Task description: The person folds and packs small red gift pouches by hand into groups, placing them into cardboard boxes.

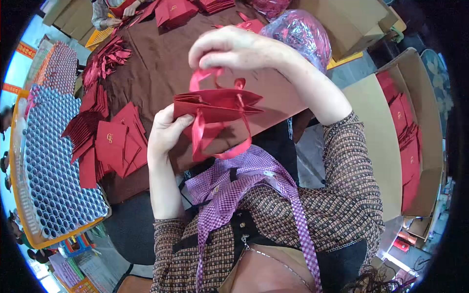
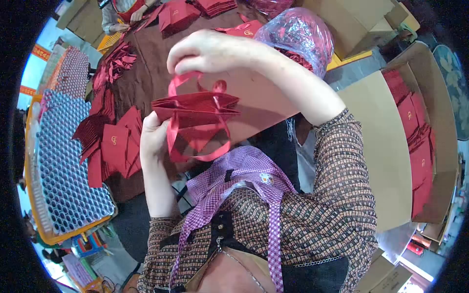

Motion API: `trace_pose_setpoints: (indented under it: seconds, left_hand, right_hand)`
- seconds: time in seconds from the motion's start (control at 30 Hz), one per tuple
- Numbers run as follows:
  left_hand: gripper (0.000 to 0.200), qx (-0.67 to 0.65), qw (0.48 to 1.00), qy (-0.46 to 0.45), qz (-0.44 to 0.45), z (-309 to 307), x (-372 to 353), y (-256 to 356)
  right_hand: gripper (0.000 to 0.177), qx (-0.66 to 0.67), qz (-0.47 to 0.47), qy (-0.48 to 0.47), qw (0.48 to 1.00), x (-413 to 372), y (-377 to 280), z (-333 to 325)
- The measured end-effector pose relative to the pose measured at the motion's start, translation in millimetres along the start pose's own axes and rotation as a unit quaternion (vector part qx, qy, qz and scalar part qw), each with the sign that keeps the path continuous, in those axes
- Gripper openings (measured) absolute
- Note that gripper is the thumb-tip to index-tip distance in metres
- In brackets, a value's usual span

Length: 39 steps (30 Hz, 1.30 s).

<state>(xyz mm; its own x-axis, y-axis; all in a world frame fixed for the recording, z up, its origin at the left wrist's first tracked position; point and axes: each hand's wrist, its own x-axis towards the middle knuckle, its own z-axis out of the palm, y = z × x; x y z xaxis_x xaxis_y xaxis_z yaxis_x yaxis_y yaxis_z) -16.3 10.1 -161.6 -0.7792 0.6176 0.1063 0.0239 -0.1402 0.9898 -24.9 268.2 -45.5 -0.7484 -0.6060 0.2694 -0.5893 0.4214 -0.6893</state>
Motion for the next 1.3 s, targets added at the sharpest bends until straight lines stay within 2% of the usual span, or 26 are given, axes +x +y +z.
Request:
trace_pose_setpoints:
  seconds: [0.03, 0.1, 0.17, 0.23, 0.3, 0.33, 0.37, 0.43, 0.5, 0.53, 0.6, 0.63, 0.7, 0.83, 0.9, 0.97, 1.0, 1.03, 1.1, 1.13, 1.17, 1.23, 1.27, 1.3]
  left_hand:
    - [0.028, 0.001, 1.000, -0.002, 0.001, 1, -1, -1]
    - [0.027, -0.077, 0.993, 0.033, 0.079, 6, -3, 0]
    - [0.028, -0.087, 0.991, 0.048, 0.086, 1, -3, -12]
    - [0.029, -0.094, 0.982, 0.114, 0.116, 2, -2, -19]
    - [0.030, -0.102, 0.978, 0.133, 0.125, 2, -2, -27]
    - [0.030, -0.128, 0.974, 0.158, 0.102, 1, -3, -31]
    - [0.030, -0.153, 0.968, 0.181, 0.079, 1, -3, -35]
    - [0.030, -0.157, 0.972, 0.157, 0.073, 3, -3, -46]
    - [0.030, -0.161, 0.976, 0.128, 0.064, 10, -4, -49]
    - [0.030, -0.143, 0.980, 0.136, 0.038, 18, -5, -47]
    - [0.029, -0.149, 0.978, 0.144, -0.028, 26, -6, -35]
    - [0.029, -0.152, 0.978, 0.142, -0.023, 27, -7, -36]
    - [0.029, -0.003, 0.992, 0.124, -0.036, 23, -9, -40]
    - [0.035, -0.003, 0.998, 0.042, -0.044, 14, -7, -29]
    - [0.037, 0.003, 0.997, 0.054, -0.050, 16, 2, -19]
    - [0.034, 0.035, 0.987, 0.151, -0.030, 21, 9, -14]
    - [0.030, -0.060, 0.983, 0.164, -0.063, 16, 10, -17]
    - [0.024, -0.081, 0.981, 0.173, -0.018, 6, 15, -30]
    - [0.020, -0.120, 0.970, 0.209, 0.026, -13, 24, -42]
    - [0.019, -0.214, 0.945, 0.245, -0.022, -31, 30, -50]
    - [0.021, -0.204, 0.944, 0.260, 0.009, -50, 35, -61]
    - [0.024, -0.213, 0.921, 0.318, -0.072, -67, 47, -46]
    - [0.027, -0.213, 0.932, 0.286, -0.063, -86, 52, -55]
    - [0.030, -0.214, 0.942, 0.254, -0.051, -109, 59, -65]
  right_hand:
    - [0.017, -0.102, -0.110, 0.085, 0.985, 1, 8, -1]
    - [0.019, -0.070, -0.107, 0.144, 0.981, -12, 8, -10]
    - [0.019, -0.067, -0.112, 0.164, 0.978, -28, 11, -14]
    - [0.023, -0.066, -0.009, 0.195, 0.979, -51, 11, -12]
    - [0.035, -0.043, 0.074, 0.133, 0.987, -72, 16, -8]
    - [0.054, 0.024, 0.107, 0.103, 0.989, -81, 25, 2]
    - [0.067, 0.064, 0.097, 0.066, 0.991, -83, 35, 14]
    - [0.071, 0.066, 0.135, 0.072, 0.986, -80, 36, 42]
    - [0.069, 0.332, 0.134, 0.129, 0.925, -71, 35, 67]
    - [0.066, 0.383, 0.178, 0.173, 0.890, -69, 28, 74]
    - [0.051, 0.383, 0.158, 0.238, 0.879, -67, 35, 88]
    - [0.044, 0.378, 0.144, 0.270, 0.874, -66, 37, 94]
    - [0.032, 0.431, 0.160, 0.268, 0.846, -67, 41, 100]
    - [0.023, 0.418, 0.153, 0.270, 0.854, -64, 45, 115]
    - [0.022, 0.412, 0.178, 0.249, 0.859, -61, 43, 115]
    - [0.025, 0.405, 0.199, 0.230, 0.862, -56, 47, 117]
    - [0.028, 0.400, 0.218, 0.214, 0.864, -54, 51, 117]
    - [0.028, 0.399, 0.219, 0.214, 0.864, -53, 60, 117]
    - [0.037, 0.309, 0.151, 0.048, 0.938, -48, 89, 110]
    - [0.043, 0.259, 0.149, 0.006, 0.954, -44, 88, 90]
    - [0.037, 0.243, 0.179, 0.009, 0.953, -38, 112, 82]
    - [0.026, 0.127, 0.174, 0.092, 0.972, -24, 160, 54]
    - [0.024, 0.041, 0.212, 0.154, 0.964, -15, 194, 39]
    - [0.024, 0.013, 0.235, 0.216, 0.948, -8, 227, 24]
